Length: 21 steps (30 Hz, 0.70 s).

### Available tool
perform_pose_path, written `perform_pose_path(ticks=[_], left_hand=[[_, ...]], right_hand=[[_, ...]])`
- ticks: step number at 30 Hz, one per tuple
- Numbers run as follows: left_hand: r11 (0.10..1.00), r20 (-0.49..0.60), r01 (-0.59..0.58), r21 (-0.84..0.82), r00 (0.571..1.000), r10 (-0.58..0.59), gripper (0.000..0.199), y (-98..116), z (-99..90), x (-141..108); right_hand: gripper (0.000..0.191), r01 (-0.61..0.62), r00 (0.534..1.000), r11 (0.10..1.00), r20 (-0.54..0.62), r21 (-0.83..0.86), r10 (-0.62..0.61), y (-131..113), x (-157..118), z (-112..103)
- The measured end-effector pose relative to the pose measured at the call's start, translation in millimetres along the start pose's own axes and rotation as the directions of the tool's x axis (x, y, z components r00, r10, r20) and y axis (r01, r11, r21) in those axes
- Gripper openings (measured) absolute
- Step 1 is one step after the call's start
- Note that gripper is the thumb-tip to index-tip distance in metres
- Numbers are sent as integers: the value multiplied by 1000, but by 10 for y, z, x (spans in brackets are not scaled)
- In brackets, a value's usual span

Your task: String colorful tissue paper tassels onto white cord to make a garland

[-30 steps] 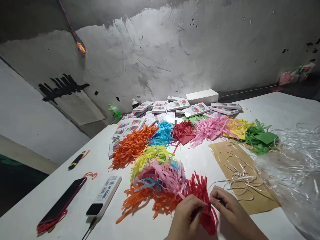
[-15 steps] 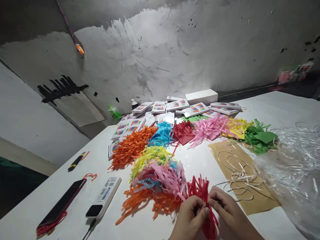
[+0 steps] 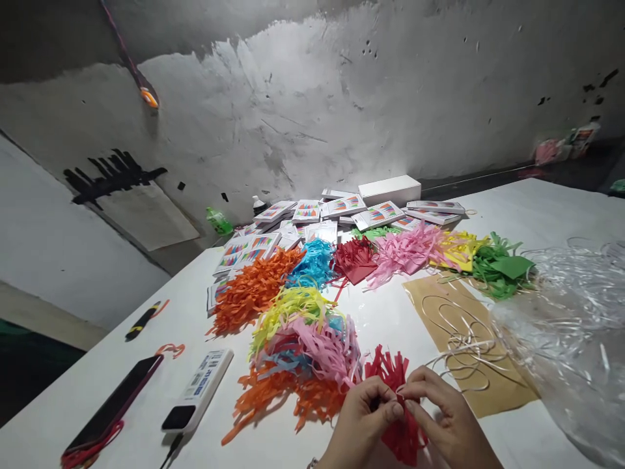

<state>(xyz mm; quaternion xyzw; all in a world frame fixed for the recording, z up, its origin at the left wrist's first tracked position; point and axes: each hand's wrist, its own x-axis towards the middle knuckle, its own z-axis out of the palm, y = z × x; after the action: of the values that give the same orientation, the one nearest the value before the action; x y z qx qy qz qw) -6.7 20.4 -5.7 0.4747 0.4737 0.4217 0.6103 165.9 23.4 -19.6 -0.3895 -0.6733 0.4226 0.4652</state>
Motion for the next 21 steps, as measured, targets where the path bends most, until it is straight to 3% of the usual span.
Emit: perform_pose_path(ticks=[6,13,21], left_hand=[[999,-9,15,39,1000,-15,51,13,-27,10],[999,70,1,50,998,-4,51,75,-42,5],[994,114,57,90,991,-67,50,134,-79,11]], right_hand=[[19,-122,992,981,40,152,117,-92,36,-25],[18,-103,993,977,84,187,88,-10,45,-56],[21,-114,988,967,126,226,87,2,61,-65]])
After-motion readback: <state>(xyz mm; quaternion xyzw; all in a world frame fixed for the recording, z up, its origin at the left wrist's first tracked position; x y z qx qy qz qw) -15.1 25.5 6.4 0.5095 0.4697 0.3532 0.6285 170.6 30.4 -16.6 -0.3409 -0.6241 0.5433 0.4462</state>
